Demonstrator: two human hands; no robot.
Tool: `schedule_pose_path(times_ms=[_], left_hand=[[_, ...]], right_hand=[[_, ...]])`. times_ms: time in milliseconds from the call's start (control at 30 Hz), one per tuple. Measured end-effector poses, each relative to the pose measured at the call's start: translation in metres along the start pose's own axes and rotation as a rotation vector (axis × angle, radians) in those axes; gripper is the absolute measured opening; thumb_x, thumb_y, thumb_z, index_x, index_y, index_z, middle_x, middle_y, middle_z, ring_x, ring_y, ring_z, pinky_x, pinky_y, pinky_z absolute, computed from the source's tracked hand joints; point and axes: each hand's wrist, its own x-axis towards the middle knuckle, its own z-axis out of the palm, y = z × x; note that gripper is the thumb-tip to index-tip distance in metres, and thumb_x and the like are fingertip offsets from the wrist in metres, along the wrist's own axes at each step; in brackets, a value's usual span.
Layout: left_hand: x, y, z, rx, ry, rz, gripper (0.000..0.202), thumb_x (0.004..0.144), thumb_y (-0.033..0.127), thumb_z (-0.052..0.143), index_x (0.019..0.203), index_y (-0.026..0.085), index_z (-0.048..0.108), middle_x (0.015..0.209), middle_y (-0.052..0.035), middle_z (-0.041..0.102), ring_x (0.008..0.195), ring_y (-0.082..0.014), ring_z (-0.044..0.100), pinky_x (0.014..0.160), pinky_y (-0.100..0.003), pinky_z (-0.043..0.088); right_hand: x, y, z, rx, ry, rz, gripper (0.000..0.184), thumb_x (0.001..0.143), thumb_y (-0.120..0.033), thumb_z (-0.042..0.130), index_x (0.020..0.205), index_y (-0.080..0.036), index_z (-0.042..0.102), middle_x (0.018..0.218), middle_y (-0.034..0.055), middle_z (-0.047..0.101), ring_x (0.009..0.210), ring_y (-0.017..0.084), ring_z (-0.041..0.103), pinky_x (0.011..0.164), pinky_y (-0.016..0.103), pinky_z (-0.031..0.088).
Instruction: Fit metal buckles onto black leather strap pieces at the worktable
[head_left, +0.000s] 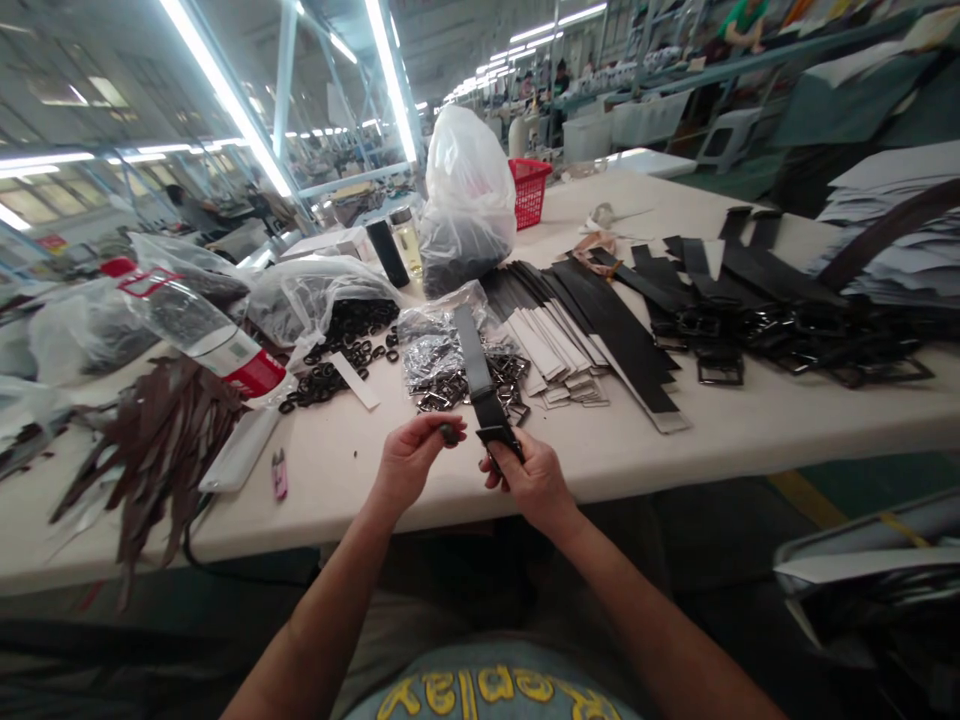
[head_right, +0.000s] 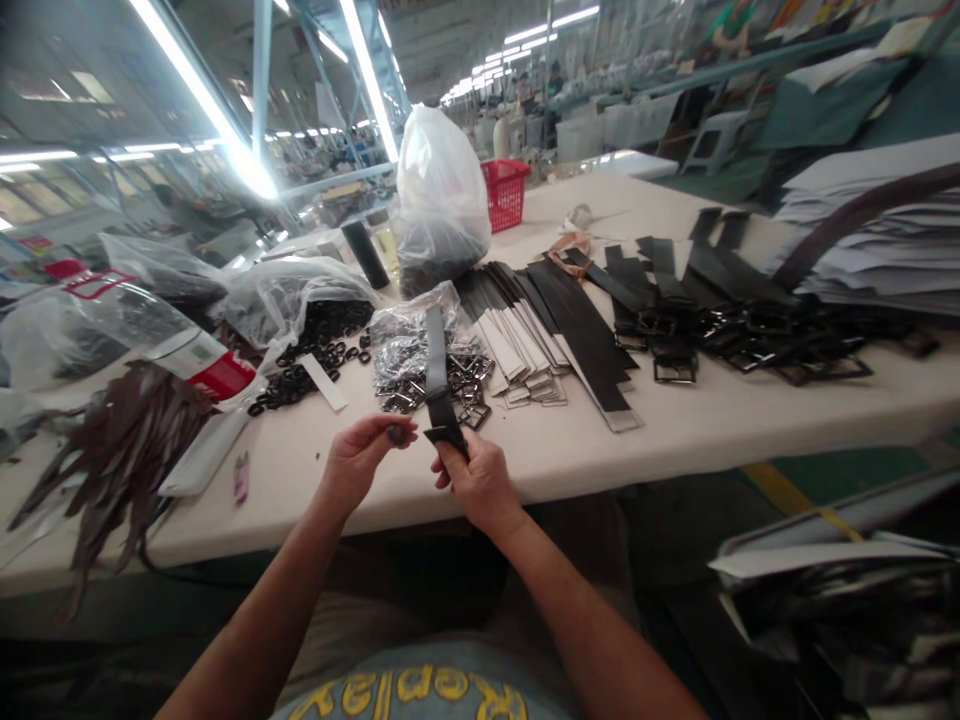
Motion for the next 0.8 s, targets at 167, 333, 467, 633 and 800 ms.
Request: schedule_pose_path(times_ms=[167,333,467,633,800], left_hand=[[0.009,0.001,-0.001,0.342,0.0,0.306,0.016,0.083,0.024,0.066,0.09,0.027,0.081,0.092,-0.0056,0.07,0.083,-0.0177,0.065,0.075,-0.028,0.053],[0.017,-0.009,0.004,0.548,0.057,0.498,0.021,0.084,0.021,0.065,0.092,0.033,0.08,0.079,-0.003,0.064,0.07,-0.0141,0.06,0.066,-0.024,0.049],[0.015,-0.012,0.012,0.468,0.062,0.488,0.02,0.086,0.023,0.064,0.089,0.032,0.081,0.087,-0.0042,0.066,0.071,-0.0144,0.062,0.068,-0.026,0.051],[0.01,-0.01,0.022,0.329,0.095,0.434,0.017,0.087,0.026,0.064,0.082,0.028,0.08,0.095,-0.0054,0.071,0.087,-0.0185,0.065,0.079,-0.028,0.053],[0.006,-0.017,0.033,0.023,0.146,0.183,0.024,0.083,0.032,0.07,0.107,0.026,0.071,0.088,-0.0015,0.073,0.081,-0.0166,0.066,0.078,-0.029,0.054]], right_hand=[[0.003,-0.002,-0.003,0.15,-0.013,0.075,0.041,0.088,-0.057,0.056,0.086,-0.016,0.057,0.069,0.0031,0.067,0.05,0.012,0.062,0.043,0.02,0.042],[0.002,-0.004,-0.005,0.205,-0.053,0.08,0.041,0.088,-0.056,0.056,0.09,-0.015,0.058,0.069,0.0019,0.066,0.05,0.011,0.061,0.043,0.019,0.041],[0.003,-0.005,-0.003,0.142,-0.05,0.075,0.038,0.089,-0.053,0.055,0.09,-0.016,0.059,0.068,0.0015,0.066,0.049,0.01,0.061,0.043,0.018,0.042],[0.004,-0.006,-0.001,0.083,-0.04,0.064,0.034,0.091,-0.05,0.054,0.088,-0.016,0.058,0.067,0.0009,0.066,0.049,0.011,0.062,0.044,0.018,0.043],[0.004,-0.009,0.001,0.048,-0.015,0.049,0.031,0.092,-0.047,0.053,0.086,-0.017,0.058,0.067,0.0008,0.066,0.048,0.01,0.062,0.046,0.019,0.045]])
